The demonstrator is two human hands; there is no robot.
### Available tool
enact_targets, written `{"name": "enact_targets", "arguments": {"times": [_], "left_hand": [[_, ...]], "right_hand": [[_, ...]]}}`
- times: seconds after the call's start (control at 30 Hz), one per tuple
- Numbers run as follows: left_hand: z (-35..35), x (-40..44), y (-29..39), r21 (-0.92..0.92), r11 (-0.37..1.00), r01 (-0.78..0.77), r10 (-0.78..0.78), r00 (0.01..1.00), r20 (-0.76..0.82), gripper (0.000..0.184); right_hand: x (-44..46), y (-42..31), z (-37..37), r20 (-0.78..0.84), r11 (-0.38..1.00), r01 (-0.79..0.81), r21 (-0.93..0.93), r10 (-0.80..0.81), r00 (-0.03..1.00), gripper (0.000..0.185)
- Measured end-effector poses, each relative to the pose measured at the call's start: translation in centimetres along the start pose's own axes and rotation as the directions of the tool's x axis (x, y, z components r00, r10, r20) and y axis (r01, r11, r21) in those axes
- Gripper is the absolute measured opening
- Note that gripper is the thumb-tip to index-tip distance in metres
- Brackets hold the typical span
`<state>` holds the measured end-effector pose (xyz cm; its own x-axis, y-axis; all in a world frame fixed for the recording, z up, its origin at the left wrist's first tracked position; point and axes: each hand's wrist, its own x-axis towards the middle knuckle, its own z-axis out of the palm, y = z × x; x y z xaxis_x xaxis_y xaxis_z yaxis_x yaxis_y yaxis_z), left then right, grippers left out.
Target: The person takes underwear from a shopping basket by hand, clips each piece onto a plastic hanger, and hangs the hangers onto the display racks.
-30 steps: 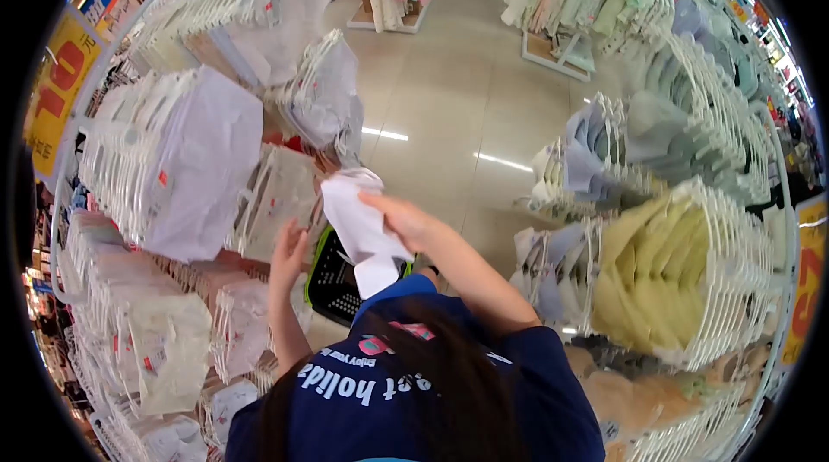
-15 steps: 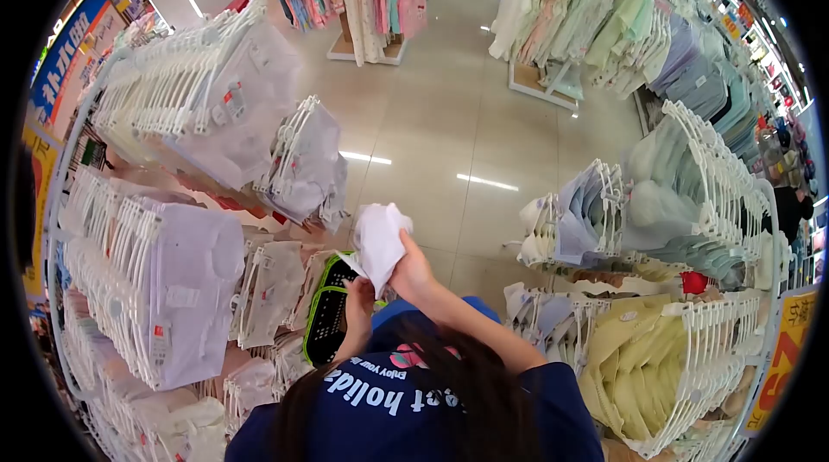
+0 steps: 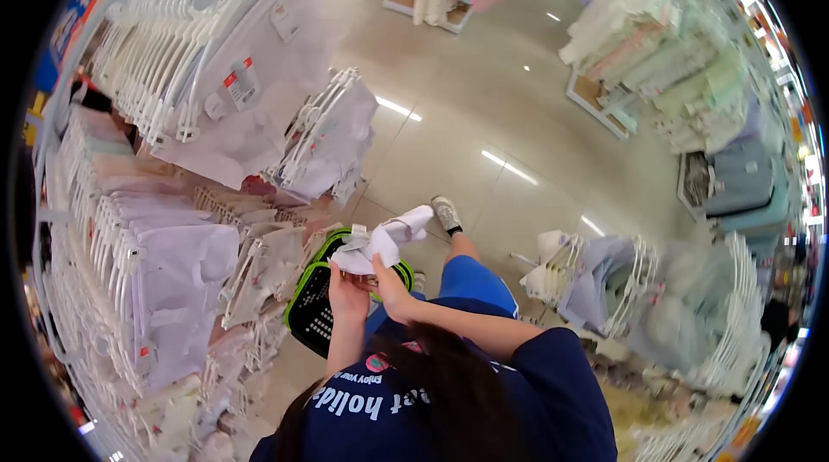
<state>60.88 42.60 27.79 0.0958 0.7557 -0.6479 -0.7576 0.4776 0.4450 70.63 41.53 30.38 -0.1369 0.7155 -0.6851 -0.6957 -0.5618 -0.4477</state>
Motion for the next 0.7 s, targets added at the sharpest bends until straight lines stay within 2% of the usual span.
{"name": "enact_targets", "arguments": {"times": [0.07,0.13,0.2,0.23,0.3,0.43,0.53,0.6,0.63,0.67,0.7], "left_hand": [[0.2,1.5,-0.6,0.087,0.991,-0.098,0.101,0.994,-0.04,0.048],[0.0,3.2,-1.1,-0.043,0.999,-0.014,0.009,0.995,-0.1,0.048],[-0.3,4.7,-2.3,-0.036,0.998,-0.061,0.055,0.988,-0.142,0.047],[0.8,4.9,-2.6,-0.085,0.992,-0.096,0.075,0.972,-0.223,0.047],[2.9,5.4,-3.3,-0.168,0.972,-0.163,0.091,0.925,-0.369,0.047],[6.8,6.3,-5.4,-0.099,0.902,-0.419,0.34,0.835,-0.433,0.041],[9.6,7.2,-6.4,-0.125,0.862,-0.49,0.327,0.729,-0.601,0.041],[11.1,7.5,-6.8,-0.015,0.831,-0.556,0.425,0.653,-0.626,0.042],[12.2,7.4,-6.8,0.064,0.816,-0.574,0.475,0.604,-0.641,0.041],[13.3,7.1,-6.6,0.142,0.798,-0.585,0.521,0.553,-0.65,0.041],[13.8,6.6,-6.6,0.204,0.796,-0.57,0.559,0.561,-0.61,0.041]], "right_hand": [[1.7,-0.2,-0.6,0.041,0.992,-0.081,-0.101,0.085,0.996,0.053],[3.8,-0.3,-2.1,0.089,0.955,-0.079,-0.286,0.109,0.99,0.056],[4.8,-2.1,-2.6,0.122,0.913,-0.084,-0.4,0.143,0.982,0.058],[4.8,-3.9,-2.5,0.127,0.895,-0.14,-0.424,0.212,0.969,0.059],[5.0,-7.2,-2.2,0.125,0.853,-0.242,-0.462,0.332,0.935,0.059],[7.3,-11.6,-3.7,0.085,0.745,-0.29,-0.601,0.42,0.903,0.058],[9.8,-13.5,-5.9,0.031,0.646,-0.386,-0.658,0.536,0.844,0.053],[10.9,-14.9,-6.3,-0.039,0.566,-0.466,-0.68,0.606,0.794,0.049],[11.4,-16.1,-6.5,0.002,0.518,-0.497,-0.696,0.694,0.72,0.05],[11.8,-17.0,-6.5,0.01,0.436,-0.46,-0.774,0.734,0.679,0.051],[11.9,-18.0,-6.4,0.009,0.351,-0.413,-0.84,0.771,0.636,0.053]]}}
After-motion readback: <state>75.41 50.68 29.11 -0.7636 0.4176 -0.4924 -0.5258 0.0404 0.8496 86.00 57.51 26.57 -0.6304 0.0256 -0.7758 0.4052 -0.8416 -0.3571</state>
